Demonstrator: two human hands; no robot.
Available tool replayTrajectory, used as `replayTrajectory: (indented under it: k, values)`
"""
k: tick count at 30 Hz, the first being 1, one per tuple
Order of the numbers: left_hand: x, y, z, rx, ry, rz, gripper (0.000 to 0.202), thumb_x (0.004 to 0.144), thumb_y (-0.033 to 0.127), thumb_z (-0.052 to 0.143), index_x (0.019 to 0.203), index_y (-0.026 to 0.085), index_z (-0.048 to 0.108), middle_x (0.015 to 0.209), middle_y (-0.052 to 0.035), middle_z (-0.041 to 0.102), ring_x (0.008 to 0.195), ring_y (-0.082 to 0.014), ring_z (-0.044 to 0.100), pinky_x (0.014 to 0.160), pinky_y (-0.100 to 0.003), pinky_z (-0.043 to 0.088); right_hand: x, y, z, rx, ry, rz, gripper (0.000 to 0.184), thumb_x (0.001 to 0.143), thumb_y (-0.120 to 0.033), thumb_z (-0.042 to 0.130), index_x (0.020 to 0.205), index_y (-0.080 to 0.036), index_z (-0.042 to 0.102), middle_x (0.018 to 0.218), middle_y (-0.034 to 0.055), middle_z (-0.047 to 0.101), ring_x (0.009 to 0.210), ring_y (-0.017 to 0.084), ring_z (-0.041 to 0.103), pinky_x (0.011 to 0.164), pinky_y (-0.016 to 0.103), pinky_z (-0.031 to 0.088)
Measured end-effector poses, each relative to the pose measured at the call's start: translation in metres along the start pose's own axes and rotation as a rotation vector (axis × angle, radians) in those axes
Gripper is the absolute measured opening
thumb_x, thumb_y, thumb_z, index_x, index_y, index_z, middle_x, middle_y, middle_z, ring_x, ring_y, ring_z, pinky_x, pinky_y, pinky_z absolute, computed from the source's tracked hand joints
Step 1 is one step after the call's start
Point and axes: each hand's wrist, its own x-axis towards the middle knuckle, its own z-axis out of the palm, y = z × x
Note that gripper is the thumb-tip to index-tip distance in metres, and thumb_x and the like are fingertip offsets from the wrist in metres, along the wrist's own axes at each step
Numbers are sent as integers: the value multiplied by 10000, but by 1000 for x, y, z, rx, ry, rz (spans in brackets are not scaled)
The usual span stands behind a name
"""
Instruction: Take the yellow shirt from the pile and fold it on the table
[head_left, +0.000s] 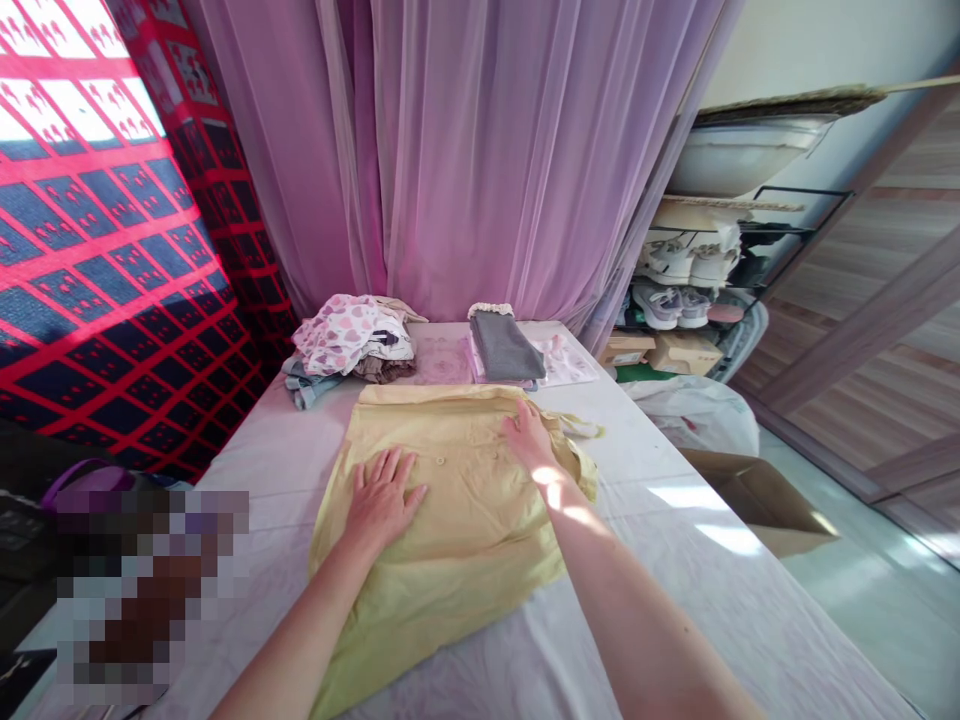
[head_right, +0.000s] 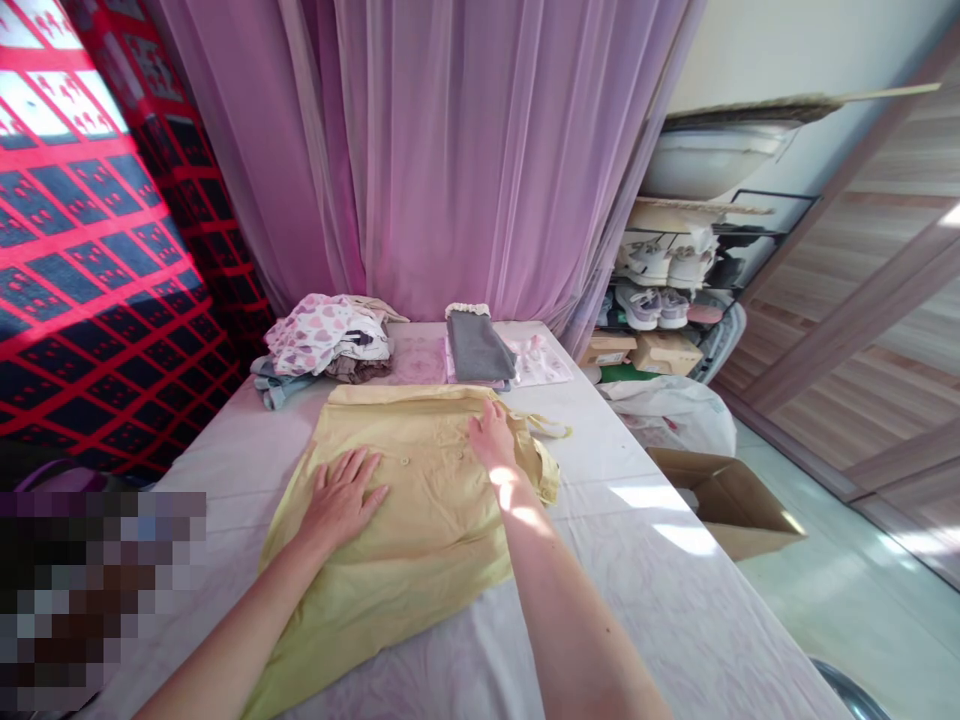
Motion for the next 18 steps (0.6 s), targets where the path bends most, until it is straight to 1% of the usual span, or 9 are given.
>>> replayTrajectory:
  k: [3,5,6,9,10,12,15,18]
  values:
    - [0,0,0,-10,1,4,591,963,529,320,1476,253,417,1590,-114,334,1464,-304,285,1160,-596,198,-19,-10,10,8,-61,-121,433,965,-221,383,1353,-170,570,1427,95,550,1346,187,469,1122,293,342]
    - [1,-1,0,-15,4,4,592,964,541,312,1470,256,426,1586,-115,343,1459,-308,294,1157,-600,204,-40,-21,23,2,-96,-192,429,959,-244,421,1355,-180,574,1445,81,538,1355,169,456,1144,287,310]
    - [1,-1,0,-16,4,4,591,963,543,314,1467,257,430,1584,-116,347,1457,-310,299,1155,-603,207,-50,-26,30,-20,-101,-241,446,962,-258,424,1380,-172,553,1475,97,504,1372,181,434,1156,313,295]
    - [1,0,-1,1,8,2,578,960,519,344,1468,255,431,1583,-118,348,1453,-316,306,1154,-609,209,-76,-33,45,-113,-160,-366,523,965,-350,458,1466,-200,454,1571,120,357,1453,247,305,1192,464,209]
    - [1,1,-1,10,8,2,573,960,505,354,1471,255,426,1584,-117,345,1453,-315,305,1156,-608,209,-81,-32,47,-145,-180,-384,551,965,-380,465,1486,-206,424,1587,126,320,1469,262,267,1193,501,184]
    - [0,2,-2,27,2,-3,570,961,480,365,1479,247,415,1589,-111,336,1458,-309,298,1160,-601,210,-87,-24,47,-199,-198,-386,581,969,-420,464,1504,-205,393,1600,136,283,1484,273,225,1191,532,157]
    - [1,2,-1,42,-7,-13,576,964,471,366,1486,231,402,1594,-110,326,1463,-297,290,1165,-599,201,-89,-5,41,-242,-168,-382,577,973,-434,460,1499,-203,406,1599,134,287,1485,273,221,1194,507,166]
    - [1,2,-1,49,4,-8,577,964,472,375,1484,226,404,1593,-115,327,1461,-292,294,1166,-600,198,-89,14,37,-238,-92,-400,553,966,-415,478,1469,-185,456,1571,141,350,1464,266,277,1193,463,200]
